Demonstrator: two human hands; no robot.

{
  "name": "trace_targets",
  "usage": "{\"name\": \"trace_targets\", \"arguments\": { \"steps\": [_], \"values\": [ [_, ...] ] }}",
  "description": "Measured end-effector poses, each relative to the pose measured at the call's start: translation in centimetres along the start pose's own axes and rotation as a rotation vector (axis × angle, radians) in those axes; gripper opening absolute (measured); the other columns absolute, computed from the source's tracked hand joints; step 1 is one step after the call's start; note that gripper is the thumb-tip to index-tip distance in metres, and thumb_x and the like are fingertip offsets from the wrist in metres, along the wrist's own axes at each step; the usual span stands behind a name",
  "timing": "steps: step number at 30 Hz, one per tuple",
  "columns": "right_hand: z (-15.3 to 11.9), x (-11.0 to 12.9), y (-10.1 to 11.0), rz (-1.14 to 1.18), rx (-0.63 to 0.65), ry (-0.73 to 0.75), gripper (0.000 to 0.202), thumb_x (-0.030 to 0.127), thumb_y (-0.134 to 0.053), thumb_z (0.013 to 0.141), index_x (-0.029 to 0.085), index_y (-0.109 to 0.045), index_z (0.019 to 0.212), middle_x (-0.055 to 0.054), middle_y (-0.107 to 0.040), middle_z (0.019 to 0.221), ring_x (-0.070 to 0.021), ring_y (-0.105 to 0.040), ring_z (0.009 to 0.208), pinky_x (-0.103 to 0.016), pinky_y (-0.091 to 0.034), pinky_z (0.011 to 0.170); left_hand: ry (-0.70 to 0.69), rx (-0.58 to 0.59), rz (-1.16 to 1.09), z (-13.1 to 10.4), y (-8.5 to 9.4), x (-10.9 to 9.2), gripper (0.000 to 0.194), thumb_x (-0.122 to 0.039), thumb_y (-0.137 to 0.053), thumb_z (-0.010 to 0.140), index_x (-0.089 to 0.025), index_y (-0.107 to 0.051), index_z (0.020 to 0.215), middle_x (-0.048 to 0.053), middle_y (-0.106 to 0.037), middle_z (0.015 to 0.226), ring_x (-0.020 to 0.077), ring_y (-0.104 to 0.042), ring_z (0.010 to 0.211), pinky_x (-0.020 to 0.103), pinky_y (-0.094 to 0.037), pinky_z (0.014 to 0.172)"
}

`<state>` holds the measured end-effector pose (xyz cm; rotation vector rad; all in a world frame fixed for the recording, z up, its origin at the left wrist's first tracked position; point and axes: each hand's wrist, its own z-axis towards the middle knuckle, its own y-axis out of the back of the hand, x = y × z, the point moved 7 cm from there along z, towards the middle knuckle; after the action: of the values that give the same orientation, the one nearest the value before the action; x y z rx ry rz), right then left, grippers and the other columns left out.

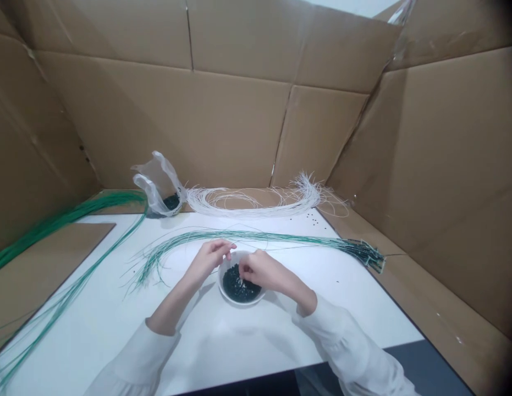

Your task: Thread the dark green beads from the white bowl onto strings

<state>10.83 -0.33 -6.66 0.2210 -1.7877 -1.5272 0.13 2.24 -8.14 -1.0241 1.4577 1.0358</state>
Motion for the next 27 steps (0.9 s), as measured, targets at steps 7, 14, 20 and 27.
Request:
{"name": "trace_targets", "arguments": {
  "steps": [7,14,20,27],
  "values": [
    [-0.8,-0.9,1.4,0.511,-0.145,-0.053,0.01,0.013,-0.057,0.069,0.013,-0.066,0.072,-0.003,-0.066,0.067,-0.0154,-0.062,0.063,-0.023,-0.048,0.063,-0.067,-0.085,0.058,-0.7,0.3,-1.0,0.036,-0.045,-0.053,0.074,-0.013,-0.06,0.089,-0.003,-0.05,0.055,0.0058,-0.032,0.045,0.019,-0.023,0.044],
    [-1.1,-3.3,2.4,0.973,-0.39,-0.128,0.02,0.024,-0.067,0.064,0.013,-0.067,0.081,-0.005,-0.067,0.074,-0.0166,-0.063,0.067,-0.028,-0.051,0.066,-0.181,-0.134,0.144,-1.7,0.0,-2.3,0.027,-0.04,-0.053,0.076,-0.014,-0.061,0.077,-0.001,-0.053,0.057,0.0119,-0.05,0.06,0.021,-0.036,0.06],
    [-1.6,-4.0,3.4,1.115,-0.538,-0.166,0.018,0.027,-0.072,0.06,0.015,-0.069,0.073,-0.003,-0.066,0.063,-0.0146,-0.061,0.06,-0.028,-0.051,0.062,-0.239,-0.137,0.166,-2.6,-1.0,-3.3,0.025,-0.037,-0.052,0.077,-0.014,-0.061,0.079,0.002,-0.059,0.066,0.0124,-0.053,0.06,0.021,-0.04,0.061],
    [-1.6,-3.9,2.4,1.374,-0.473,-0.161,0.02,0.024,-0.075,0.058,0.015,-0.07,0.075,-0.006,-0.069,0.075,-0.0167,-0.065,0.066,-0.032,-0.053,0.071,-0.272,-0.129,0.179,-3.1,-1.4,-3.7,0.024,-0.035,-0.053,0.077,-0.014,-0.063,0.08,0.003,-0.064,0.073,0.0105,-0.054,0.059,0.02,-0.042,0.057]
  ]
}}
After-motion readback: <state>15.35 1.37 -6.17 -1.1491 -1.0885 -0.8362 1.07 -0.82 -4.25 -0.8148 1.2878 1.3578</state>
